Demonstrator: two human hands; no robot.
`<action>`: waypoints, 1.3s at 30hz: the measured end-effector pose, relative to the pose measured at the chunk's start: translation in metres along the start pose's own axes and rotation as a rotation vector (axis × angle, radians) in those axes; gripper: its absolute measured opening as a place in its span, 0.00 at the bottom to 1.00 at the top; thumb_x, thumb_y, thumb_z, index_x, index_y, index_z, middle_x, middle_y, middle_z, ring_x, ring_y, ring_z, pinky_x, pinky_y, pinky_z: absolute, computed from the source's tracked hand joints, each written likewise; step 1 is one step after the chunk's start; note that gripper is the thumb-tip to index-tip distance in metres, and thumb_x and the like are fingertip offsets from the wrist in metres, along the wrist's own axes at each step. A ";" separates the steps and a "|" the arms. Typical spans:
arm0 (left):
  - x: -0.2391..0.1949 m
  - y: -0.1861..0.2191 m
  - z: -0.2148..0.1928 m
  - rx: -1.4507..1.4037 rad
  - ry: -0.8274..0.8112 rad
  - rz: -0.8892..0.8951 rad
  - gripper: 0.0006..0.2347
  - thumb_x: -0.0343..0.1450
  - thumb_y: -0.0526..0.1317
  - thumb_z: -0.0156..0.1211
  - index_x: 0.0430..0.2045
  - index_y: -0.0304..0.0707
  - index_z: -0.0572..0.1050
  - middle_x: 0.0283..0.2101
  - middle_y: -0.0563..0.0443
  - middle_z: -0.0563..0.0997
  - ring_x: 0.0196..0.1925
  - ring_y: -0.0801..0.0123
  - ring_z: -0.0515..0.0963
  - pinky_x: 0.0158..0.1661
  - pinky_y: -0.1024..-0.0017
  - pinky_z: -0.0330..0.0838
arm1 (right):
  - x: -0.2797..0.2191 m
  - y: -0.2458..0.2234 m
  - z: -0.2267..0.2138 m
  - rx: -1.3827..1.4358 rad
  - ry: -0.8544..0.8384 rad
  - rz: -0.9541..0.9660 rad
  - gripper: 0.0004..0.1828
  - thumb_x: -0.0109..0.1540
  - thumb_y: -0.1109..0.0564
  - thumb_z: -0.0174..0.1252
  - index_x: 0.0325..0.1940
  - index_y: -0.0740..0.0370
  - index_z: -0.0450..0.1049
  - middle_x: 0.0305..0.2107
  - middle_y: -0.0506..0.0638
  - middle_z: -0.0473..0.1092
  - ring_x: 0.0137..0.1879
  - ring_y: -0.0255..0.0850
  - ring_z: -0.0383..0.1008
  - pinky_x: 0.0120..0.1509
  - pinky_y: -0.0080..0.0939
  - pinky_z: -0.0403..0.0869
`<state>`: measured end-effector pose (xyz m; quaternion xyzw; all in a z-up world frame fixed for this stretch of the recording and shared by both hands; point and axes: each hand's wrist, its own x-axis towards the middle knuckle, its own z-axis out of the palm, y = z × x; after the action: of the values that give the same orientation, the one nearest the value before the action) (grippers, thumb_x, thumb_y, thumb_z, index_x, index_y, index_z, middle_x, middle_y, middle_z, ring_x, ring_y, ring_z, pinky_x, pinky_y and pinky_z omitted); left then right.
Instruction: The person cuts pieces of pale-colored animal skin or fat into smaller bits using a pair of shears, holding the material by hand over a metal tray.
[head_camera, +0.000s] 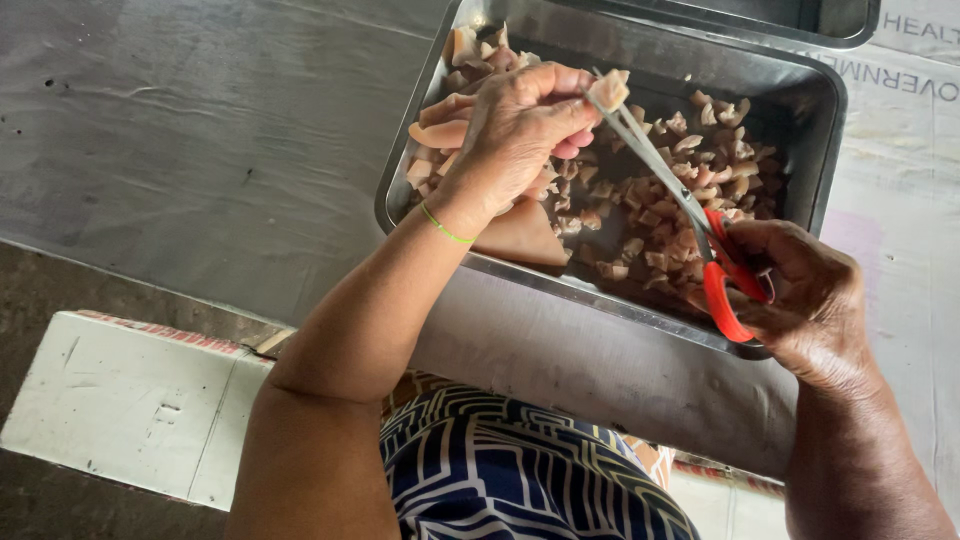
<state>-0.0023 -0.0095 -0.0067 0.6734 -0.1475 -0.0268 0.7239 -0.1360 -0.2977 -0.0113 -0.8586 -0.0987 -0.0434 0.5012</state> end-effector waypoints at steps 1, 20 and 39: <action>-0.001 0.000 0.000 -0.036 -0.007 0.006 0.10 0.72 0.36 0.64 0.43 0.27 0.79 0.37 0.50 0.85 0.32 0.79 0.84 0.33 0.82 0.81 | 0.000 0.000 0.000 -0.037 0.005 -0.020 0.27 0.52 0.69 0.67 0.56 0.68 0.75 0.45 0.51 0.75 0.52 0.35 0.76 0.62 0.37 0.76; 0.003 -0.005 -0.002 0.195 -0.087 -0.116 0.07 0.74 0.35 0.58 0.41 0.32 0.80 0.38 0.48 0.83 0.31 0.73 0.73 0.29 0.72 0.65 | 0.006 0.014 -0.025 0.002 0.323 -0.076 0.16 0.59 0.67 0.70 0.49 0.67 0.76 0.41 0.47 0.76 0.46 0.30 0.76 0.54 0.32 0.76; 0.055 -0.074 0.054 1.596 -0.314 0.043 0.12 0.71 0.39 0.55 0.40 0.28 0.79 0.45 0.30 0.79 0.46 0.46 0.82 0.43 0.58 0.79 | 0.011 0.018 -0.040 0.151 0.374 -0.017 0.15 0.60 0.65 0.73 0.49 0.67 0.77 0.40 0.49 0.77 0.41 0.30 0.75 0.47 0.31 0.75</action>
<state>0.0490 -0.0816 -0.0667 0.9720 -0.2348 0.0063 -0.0030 -0.1202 -0.3397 -0.0050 -0.7946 -0.0139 -0.1988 0.5735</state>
